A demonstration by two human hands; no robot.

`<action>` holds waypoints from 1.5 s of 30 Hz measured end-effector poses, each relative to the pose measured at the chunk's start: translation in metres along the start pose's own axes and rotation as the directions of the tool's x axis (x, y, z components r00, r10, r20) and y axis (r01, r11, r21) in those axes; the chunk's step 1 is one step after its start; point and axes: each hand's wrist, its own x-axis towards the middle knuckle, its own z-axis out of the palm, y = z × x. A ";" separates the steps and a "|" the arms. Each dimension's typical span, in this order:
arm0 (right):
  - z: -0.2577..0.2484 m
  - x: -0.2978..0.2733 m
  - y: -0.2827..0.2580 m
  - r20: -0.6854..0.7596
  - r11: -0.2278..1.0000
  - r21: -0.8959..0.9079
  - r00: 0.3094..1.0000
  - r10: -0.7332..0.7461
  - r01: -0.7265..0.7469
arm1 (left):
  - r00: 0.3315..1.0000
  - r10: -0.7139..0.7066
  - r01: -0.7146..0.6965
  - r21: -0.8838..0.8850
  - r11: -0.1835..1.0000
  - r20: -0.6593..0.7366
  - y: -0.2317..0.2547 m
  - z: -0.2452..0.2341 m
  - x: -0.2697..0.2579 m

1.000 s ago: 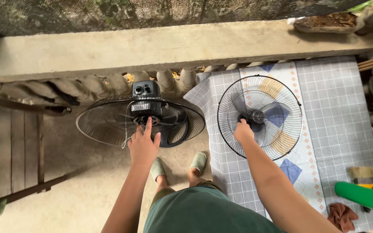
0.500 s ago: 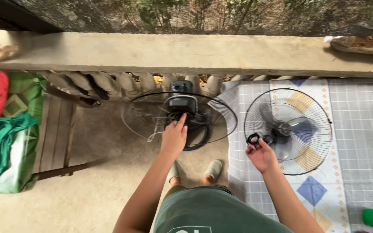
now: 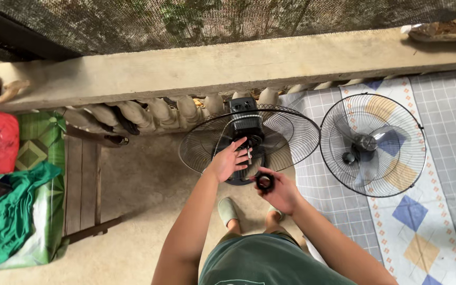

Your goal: The person reassembles a standing electric fan by attaching the motor housing to the base, securing the front grille, installing the fan blade, and fastening the rear grille. The person uses a cloth to wipe the base before assembly.

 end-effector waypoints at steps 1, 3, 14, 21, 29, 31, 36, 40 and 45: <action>0.007 0.007 0.004 0.001 1.000 0.004 1.000 -0.027 0.027 | 0.999 -0.004 0.006 -0.058 0.998 0.039 0.001 -0.005 0.000; 0.010 0.017 0.013 -0.003 0.997 0.013 0.997 -0.079 0.079 | 0.998 -0.007 0.012 -0.078 0.997 0.055 -0.002 -0.012 0.000; 0.006 0.078 0.018 -0.175 0.961 -0.007 0.946 -0.272 0.275 | 0.998 -0.004 0.013 -0.141 0.990 0.062 -0.014 -0.024 0.003; 0.024 0.115 -0.016 -0.277 0.908 -0.264 0.876 -0.395 0.326 | 0.991 0.041 -0.012 -0.221 0.975 0.128 -0.023 -0.032 0.011; 0.053 0.109 -0.019 -0.370 0.842 -0.481 0.813 -0.449 0.246 | 0.993 0.024 0.003 -0.238 0.971 0.112 -0.024 -0.028 0.012; 0.053 0.110 -0.019 -0.355 0.845 -0.461 0.817 -0.454 0.269 | 0.991 0.033 -0.002 -0.241 0.971 0.127 -0.024 -0.028 0.013; 0.046 0.118 -0.018 -0.290 0.860 -0.380 0.838 -0.461 0.341 | 0.991 0.042 -0.010 -0.245 0.969 0.127 -0.027 -0.031 0.017; 0.044 0.125 -0.007 -0.288 0.738 -0.506 0.720 -0.632 0.445 | 0.992 0.036 -0.006 -0.242 0.970 0.122 -0.030 -0.032 0.018; 0.046 0.134 0.000 -0.319 0.614 -0.701 0.611 -0.725 0.362 | 0.995 0.012 0.010 -0.223 0.975 0.099 -0.027 -0.031 0.016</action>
